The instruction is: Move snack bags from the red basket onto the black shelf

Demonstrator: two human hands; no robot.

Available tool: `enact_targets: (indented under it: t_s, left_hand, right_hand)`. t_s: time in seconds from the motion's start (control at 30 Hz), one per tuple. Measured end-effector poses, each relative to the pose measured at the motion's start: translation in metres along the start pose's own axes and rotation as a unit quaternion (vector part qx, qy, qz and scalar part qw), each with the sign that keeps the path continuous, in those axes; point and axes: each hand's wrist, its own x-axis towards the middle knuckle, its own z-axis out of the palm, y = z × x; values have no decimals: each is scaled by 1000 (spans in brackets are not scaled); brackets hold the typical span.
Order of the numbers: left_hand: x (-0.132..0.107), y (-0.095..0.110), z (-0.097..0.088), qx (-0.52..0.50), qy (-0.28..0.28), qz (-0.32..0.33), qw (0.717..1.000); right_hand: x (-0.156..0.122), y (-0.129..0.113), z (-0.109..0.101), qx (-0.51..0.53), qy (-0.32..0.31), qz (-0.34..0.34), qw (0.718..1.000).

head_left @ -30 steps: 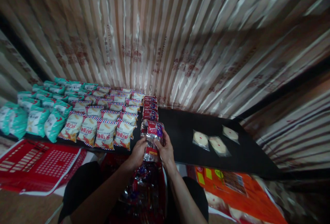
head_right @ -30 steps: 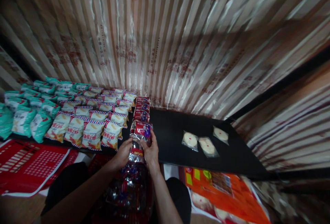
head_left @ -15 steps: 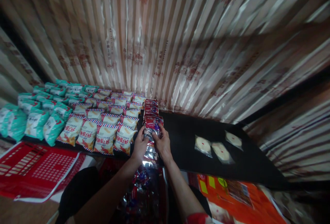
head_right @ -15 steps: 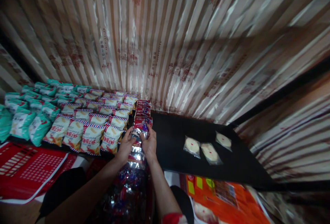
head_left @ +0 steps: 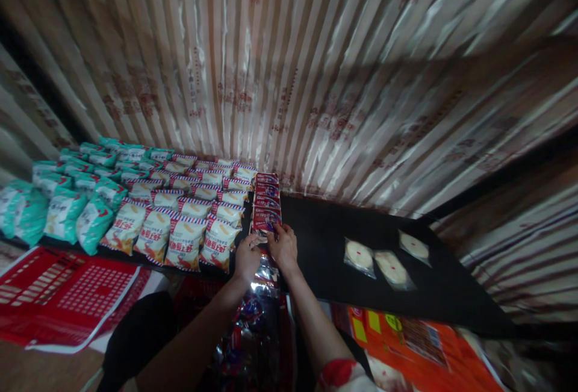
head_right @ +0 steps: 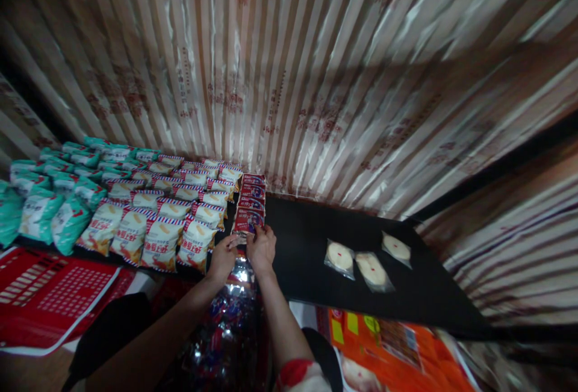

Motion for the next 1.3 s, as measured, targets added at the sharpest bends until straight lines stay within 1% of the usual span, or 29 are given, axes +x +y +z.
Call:
enact_targets:
  t_s: [0.1, 0.27, 0.4, 0.6, 0.7, 0.83, 0.97, 1.13, 1.23, 1.3]
  left_hand:
    - [1, 1, 1, 47, 11, 8, 999]
    - [1, 1, 2, 117, 34, 46, 991]
    - [1, -2, 4, 105, 37, 57, 992]
    - [-2, -6, 5, 95, 42, 74, 992]
    - [-4, -9, 6, 106, 51, 96, 988]
    - [-6, -13, 5, 166, 64, 126, 976]
    - [-9, -14, 4, 217, 65, 144, 963]
    - [-20, -8, 3, 283, 71, 170, 941]
    - [-22, -6, 4, 308, 69, 216, 924]
    - [-19, -9, 6, 311, 54, 260, 912]
  right_hand:
    - [0, -4, -2, -21, -3, -2, 1000]
    - [1, -10, -5, -34, -15, 6, 999]
    - [0, -12, -4, -35, -10, 11, 999]
    - [-3, -8, 0, -37, 8, -6, 999]
    - [-5, -5, 4, -37, 22, -20, 999]
    - [-9, -5, 6, -38, 42, -29, 998]
    - [-13, -6, 6, -40, 29, -21, 999]
    - [-15, -5, 7, -48, 22, -17, 998]
    - [-16, -4, 6, -47, 22, -23, 998]
    - [-17, -4, 6, -47, 24, -26, 998]
